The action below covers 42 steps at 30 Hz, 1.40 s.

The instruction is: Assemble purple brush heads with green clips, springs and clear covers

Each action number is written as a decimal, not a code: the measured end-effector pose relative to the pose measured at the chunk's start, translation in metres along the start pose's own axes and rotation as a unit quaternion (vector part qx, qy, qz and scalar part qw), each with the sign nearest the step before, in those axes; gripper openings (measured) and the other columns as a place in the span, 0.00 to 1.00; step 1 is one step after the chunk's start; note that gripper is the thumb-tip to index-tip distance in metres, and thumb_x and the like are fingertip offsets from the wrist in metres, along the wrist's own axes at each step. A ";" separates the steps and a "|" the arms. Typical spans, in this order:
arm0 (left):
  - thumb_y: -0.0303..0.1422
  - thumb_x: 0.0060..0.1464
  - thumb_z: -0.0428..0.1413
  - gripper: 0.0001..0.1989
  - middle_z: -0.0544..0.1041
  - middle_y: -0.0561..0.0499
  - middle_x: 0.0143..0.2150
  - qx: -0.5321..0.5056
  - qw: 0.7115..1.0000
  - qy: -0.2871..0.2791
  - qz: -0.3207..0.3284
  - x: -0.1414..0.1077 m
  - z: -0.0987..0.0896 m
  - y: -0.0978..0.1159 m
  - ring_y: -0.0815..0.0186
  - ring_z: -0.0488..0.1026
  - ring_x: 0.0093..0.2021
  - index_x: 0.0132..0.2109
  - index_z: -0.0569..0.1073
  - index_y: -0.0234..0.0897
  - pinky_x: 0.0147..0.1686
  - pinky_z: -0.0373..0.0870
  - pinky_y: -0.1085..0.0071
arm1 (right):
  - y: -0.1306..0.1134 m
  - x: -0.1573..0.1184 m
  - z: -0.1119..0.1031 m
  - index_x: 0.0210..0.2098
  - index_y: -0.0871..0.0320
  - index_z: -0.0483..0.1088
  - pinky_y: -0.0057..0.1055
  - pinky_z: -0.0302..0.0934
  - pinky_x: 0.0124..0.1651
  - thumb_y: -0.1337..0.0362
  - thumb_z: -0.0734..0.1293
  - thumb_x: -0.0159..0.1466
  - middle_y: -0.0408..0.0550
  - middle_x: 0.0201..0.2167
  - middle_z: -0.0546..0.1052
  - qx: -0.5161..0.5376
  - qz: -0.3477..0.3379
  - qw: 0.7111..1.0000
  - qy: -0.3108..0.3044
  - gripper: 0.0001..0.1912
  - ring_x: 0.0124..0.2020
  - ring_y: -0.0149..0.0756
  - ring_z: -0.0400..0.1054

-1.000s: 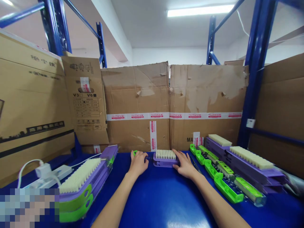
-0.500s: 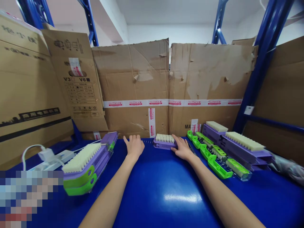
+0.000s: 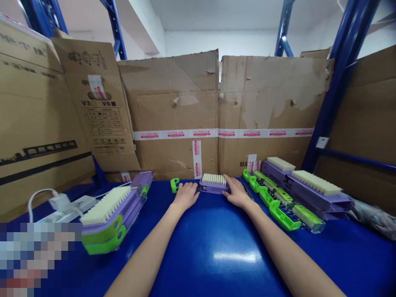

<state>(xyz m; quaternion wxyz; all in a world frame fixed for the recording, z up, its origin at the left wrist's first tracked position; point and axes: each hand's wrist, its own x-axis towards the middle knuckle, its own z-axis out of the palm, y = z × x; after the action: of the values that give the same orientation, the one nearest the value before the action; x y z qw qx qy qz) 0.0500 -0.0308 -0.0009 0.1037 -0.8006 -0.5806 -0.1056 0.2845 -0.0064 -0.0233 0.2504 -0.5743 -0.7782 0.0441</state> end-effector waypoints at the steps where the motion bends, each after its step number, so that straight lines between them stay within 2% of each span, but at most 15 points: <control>1: 0.36 0.59 0.44 0.15 0.75 0.41 0.47 0.007 1.000 -0.002 -0.001 0.000 -0.001 0.002 0.54 0.69 0.48 0.48 0.67 0.35 0.49 0.58 0.57 | 0.001 0.000 0.001 0.66 0.58 0.48 0.44 0.40 0.63 0.62 0.64 0.58 0.55 0.63 0.57 0.003 -0.002 1.000 0.002 0.38 0.63 0.46 0.48; 3: 0.33 0.60 0.43 0.14 0.76 0.39 0.44 0.024 1.000 0.009 -0.015 0.001 -0.003 0.003 0.53 0.72 0.45 0.47 0.68 0.32 0.47 0.59 0.56 | 0.002 0.001 0.002 0.66 0.58 0.48 0.44 0.40 0.63 0.62 0.64 0.58 0.55 0.63 0.57 0.009 -0.004 1.000 0.005 0.38 0.63 0.46 0.48; 6: 0.31 0.60 0.41 0.14 0.76 0.37 0.40 0.048 0.995 0.052 -0.070 0.003 -0.008 0.001 0.52 0.74 0.42 0.45 0.68 0.29 0.42 0.63 0.58 | 0.004 0.002 0.003 0.66 0.58 0.48 0.43 0.41 0.62 0.62 0.64 0.58 0.55 0.63 0.58 0.008 -0.006 1.000 0.007 0.38 0.63 0.46 0.48; 10: 0.31 0.62 0.38 0.15 0.76 0.39 0.37 0.042 0.978 0.120 -0.168 0.004 -0.012 -0.005 0.54 0.76 0.37 0.48 0.65 0.30 0.31 0.67 0.65 | 0.003 0.000 0.003 0.65 0.58 0.49 0.42 0.43 0.61 0.61 0.64 0.59 0.56 0.62 0.58 -0.008 -0.010 1.000 0.017 0.38 0.62 0.46 0.49; 13: 0.32 0.63 0.38 0.16 0.76 0.40 0.36 0.038 0.970 0.150 -0.189 0.005 -0.011 -0.007 0.54 0.77 0.37 0.50 0.64 0.31 0.29 0.68 0.66 | 0.001 -0.001 0.004 0.65 0.58 0.51 0.43 0.46 0.59 0.58 0.65 0.60 0.60 0.61 0.58 -0.041 0.011 0.998 0.044 0.37 0.61 0.50 0.50; 17: 0.32 0.63 0.38 0.17 0.76 0.40 0.38 0.040 0.973 0.163 -0.160 0.004 -0.008 -0.002 0.55 0.77 0.37 0.53 0.63 0.31 0.29 0.69 0.67 | -0.004 -0.003 0.001 0.63 0.60 0.53 0.42 0.52 0.53 0.54 0.67 0.59 0.62 0.57 0.61 -0.082 0.063 0.992 0.075 0.37 0.56 0.53 0.56; 20: 0.33 0.63 0.38 0.18 0.76 0.39 0.40 0.045 0.976 0.168 -0.134 0.004 -0.006 0.004 0.56 0.77 0.36 0.55 0.63 0.31 0.30 0.69 0.67 | -0.007 -0.003 -0.003 0.60 0.62 0.57 0.39 0.55 0.47 0.56 0.67 0.58 0.61 0.51 0.65 -0.114 0.090 0.984 0.101 0.34 0.51 0.52 0.59; 22: 0.33 0.63 0.38 0.19 0.76 0.40 0.41 0.048 0.978 0.168 -0.116 0.004 -0.005 0.008 0.56 0.77 0.36 0.56 0.63 0.32 0.29 0.69 0.67 | -0.009 -0.003 -0.006 0.56 0.63 0.60 0.37 0.55 0.46 0.59 0.66 0.59 0.60 0.48 0.67 -0.122 0.071 0.984 0.112 0.28 0.49 0.49 0.61; 25: 0.34 0.63 0.38 0.20 0.76 0.40 0.42 0.045 0.981 0.166 -0.092 0.003 -0.004 0.013 0.56 0.77 0.36 0.58 0.62 0.33 0.28 0.69 0.68 | -0.014 -0.003 -0.008 0.49 0.62 0.64 0.35 0.54 0.46 0.65 0.63 0.61 0.56 0.45 0.71 -0.112 0.007 0.987 0.113 0.17 0.47 0.45 0.62; 29: 0.35 0.64 0.37 0.20 0.75 0.40 0.44 0.039 0.984 0.164 -0.060 0.002 -0.003 0.016 0.58 0.77 0.37 0.58 0.62 0.34 0.28 0.69 0.69 | -0.022 -0.006 -0.006 0.39 0.60 0.68 0.33 0.54 0.43 0.66 0.60 0.62 0.53 0.40 0.73 -0.080 -0.047 0.993 0.076 0.08 0.42 0.41 0.64; 33: 0.39 0.65 0.36 0.21 0.75 0.41 0.44 0.049 0.986 0.156 -0.030 0.003 0.000 0.017 0.59 0.77 0.36 0.58 0.62 0.35 0.27 0.68 0.70 | -0.024 -0.008 -0.004 0.41 0.59 0.70 0.33 0.56 0.46 0.66 0.62 0.60 0.52 0.43 0.74 -0.055 -0.086 0.995 0.013 0.10 0.45 0.40 0.65; 36: 0.42 0.64 0.39 0.22 0.74 0.41 0.44 0.063 0.987 0.146 -0.007 0.003 0.003 0.017 0.59 0.77 0.36 0.58 0.61 0.36 0.28 0.68 0.71 | -0.023 -0.009 -0.003 0.45 0.60 0.70 0.34 0.56 0.50 0.65 0.63 0.60 0.53 0.46 0.73 -0.040 -0.087 0.995 -0.004 0.14 0.48 0.41 0.64; 42: 0.40 0.64 0.38 0.20 0.74 0.41 0.42 0.062 0.991 0.122 0.007 0.004 0.004 0.019 0.58 0.77 0.35 0.54 0.63 0.33 0.27 0.69 0.70 | -0.031 -0.011 -0.001 0.56 0.60 0.65 0.42 0.52 0.54 0.61 0.61 0.61 0.56 0.55 0.67 -0.060 -0.077 0.994 -0.041 0.24 0.55 0.47 0.59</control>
<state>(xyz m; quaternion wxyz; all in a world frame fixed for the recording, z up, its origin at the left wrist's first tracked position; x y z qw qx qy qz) 0.0699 -0.0317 -0.0043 0.2238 -0.7777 -0.5636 -0.1657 0.2603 -0.0268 -0.0145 0.1860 -0.5246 -0.8308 0.0010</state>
